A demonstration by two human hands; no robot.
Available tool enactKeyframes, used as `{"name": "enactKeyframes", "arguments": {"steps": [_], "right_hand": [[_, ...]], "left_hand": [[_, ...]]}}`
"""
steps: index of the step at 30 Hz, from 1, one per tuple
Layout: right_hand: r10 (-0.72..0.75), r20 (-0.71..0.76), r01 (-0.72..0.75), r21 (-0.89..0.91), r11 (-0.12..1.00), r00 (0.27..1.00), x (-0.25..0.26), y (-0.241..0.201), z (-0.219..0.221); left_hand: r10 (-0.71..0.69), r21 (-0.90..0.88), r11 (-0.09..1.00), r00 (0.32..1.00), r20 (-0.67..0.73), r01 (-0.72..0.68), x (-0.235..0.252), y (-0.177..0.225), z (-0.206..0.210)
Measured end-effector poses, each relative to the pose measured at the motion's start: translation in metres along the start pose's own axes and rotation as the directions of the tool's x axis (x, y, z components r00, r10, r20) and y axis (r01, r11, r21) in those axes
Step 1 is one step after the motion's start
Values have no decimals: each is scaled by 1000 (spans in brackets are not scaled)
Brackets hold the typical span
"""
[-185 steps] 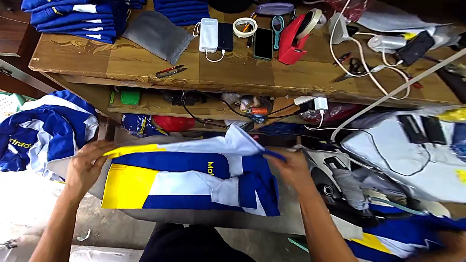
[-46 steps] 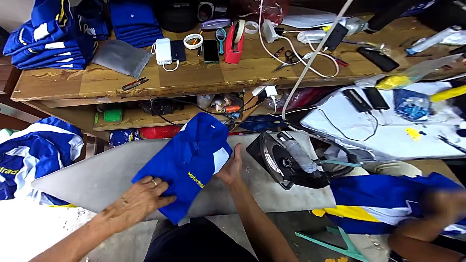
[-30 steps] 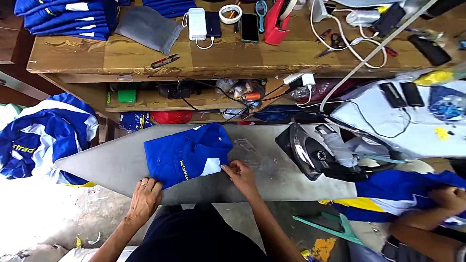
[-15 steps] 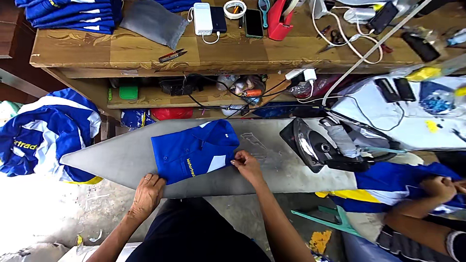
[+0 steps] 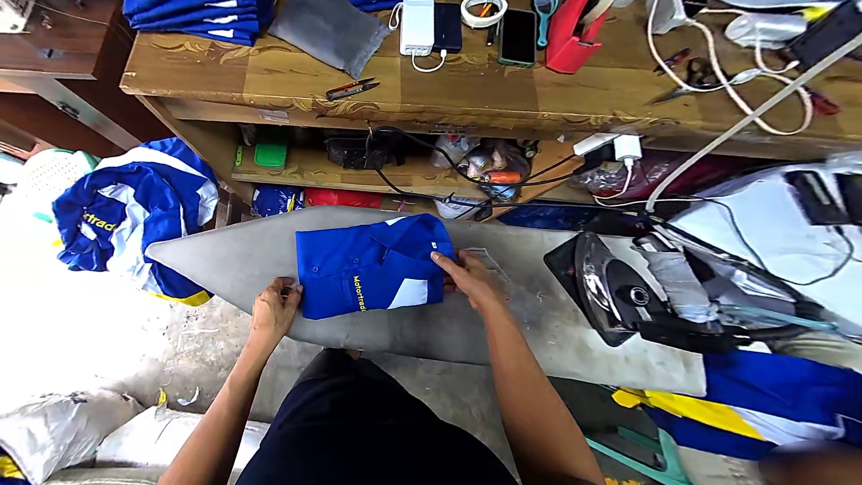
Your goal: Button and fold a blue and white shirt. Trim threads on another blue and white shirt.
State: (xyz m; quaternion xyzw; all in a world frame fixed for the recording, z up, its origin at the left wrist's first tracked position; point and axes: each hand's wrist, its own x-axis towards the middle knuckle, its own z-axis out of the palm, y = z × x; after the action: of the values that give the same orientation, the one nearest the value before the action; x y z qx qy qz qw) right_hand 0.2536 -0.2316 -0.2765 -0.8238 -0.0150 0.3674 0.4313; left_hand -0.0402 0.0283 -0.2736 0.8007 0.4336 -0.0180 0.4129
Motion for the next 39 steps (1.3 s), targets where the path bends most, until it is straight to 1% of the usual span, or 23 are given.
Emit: {"name": "enactKeyframes", "arguments": {"steps": [3,5,6,7,8,9,11,12,13,14,15,17,20,22,24,26,28,31,34,36,37,38,39], "right_hand": [[-10,15,10,-54,998,1000,5,-2,0],[-30,16,32,-96,995,999,7,-5,2],[-52,19,53,-114,992,998,8,-6,4],[-77,22,79,-127,989,997,8,-7,6],[-103,18,105,-146,984,995,8,-7,8],[-129,9,128,-171,977,992,9,-6,9],[-166,-14,158,-248,956,986,14,-2,9],[-181,-28,165,-287,943,983,16,-1,10],[-192,-45,168,-321,932,980,18,-1,11],[-197,-58,165,-350,922,979,20,-1,12],[-193,-63,157,-371,915,979,22,-1,12],[-189,-66,148,-392,908,980,24,-1,12],[-179,-69,137,-401,906,981,25,-2,12],[-170,-61,130,-407,904,984,26,-4,11],[-174,-65,133,-407,904,983,25,-5,11],[-192,-71,145,-419,896,979,24,-4,12],[-206,-81,150,-439,886,975,23,-3,12],[-209,-93,147,-448,882,973,23,-1,13],[-231,-91,168,-447,879,969,24,0,13],[-229,-76,177,-420,890,971,23,1,11],[-211,-64,173,-374,911,975,23,1,9],[-186,-55,162,-300,940,981,23,2,7],[-174,-61,158,-211,965,983,20,4,5]], "left_hand": [[-64,-35,997,997,32,66,8,9,4],[-69,25,997,998,3,69,9,16,6],[-18,87,996,998,-55,23,7,20,7],[86,159,985,989,-123,-66,3,23,9],[240,236,952,954,-180,-195,-2,24,14],[396,290,896,901,-178,-337,-7,23,19],[652,324,729,756,-61,-603,-16,18,34],[738,321,639,674,1,-699,-20,14,43],[794,327,562,607,45,-760,-20,10,50],[827,345,503,557,73,-792,-19,7,57],[846,364,464,526,88,-807,-17,5,63],[869,399,418,488,86,-816,-14,1,71],[885,408,392,459,76,-825,-7,2,74],[889,364,404,454,59,-839,-2,1,75],[880,310,438,473,44,-844,0,0,77],[845,250,514,535,20,-821,-2,2,78],[782,167,617,623,-20,-769,-7,5,75],[681,-26,729,728,-81,-685,-14,5,63],[590,-258,770,805,-64,-584,-25,0,41],[564,-358,766,825,-24,-534,-31,-4,29],[564,-349,772,826,-13,-532,-34,-5,26],[573,-288,783,819,-12,-552,-36,-6,25],[603,-187,782,798,-17,-595,-37,-6,26]]}}
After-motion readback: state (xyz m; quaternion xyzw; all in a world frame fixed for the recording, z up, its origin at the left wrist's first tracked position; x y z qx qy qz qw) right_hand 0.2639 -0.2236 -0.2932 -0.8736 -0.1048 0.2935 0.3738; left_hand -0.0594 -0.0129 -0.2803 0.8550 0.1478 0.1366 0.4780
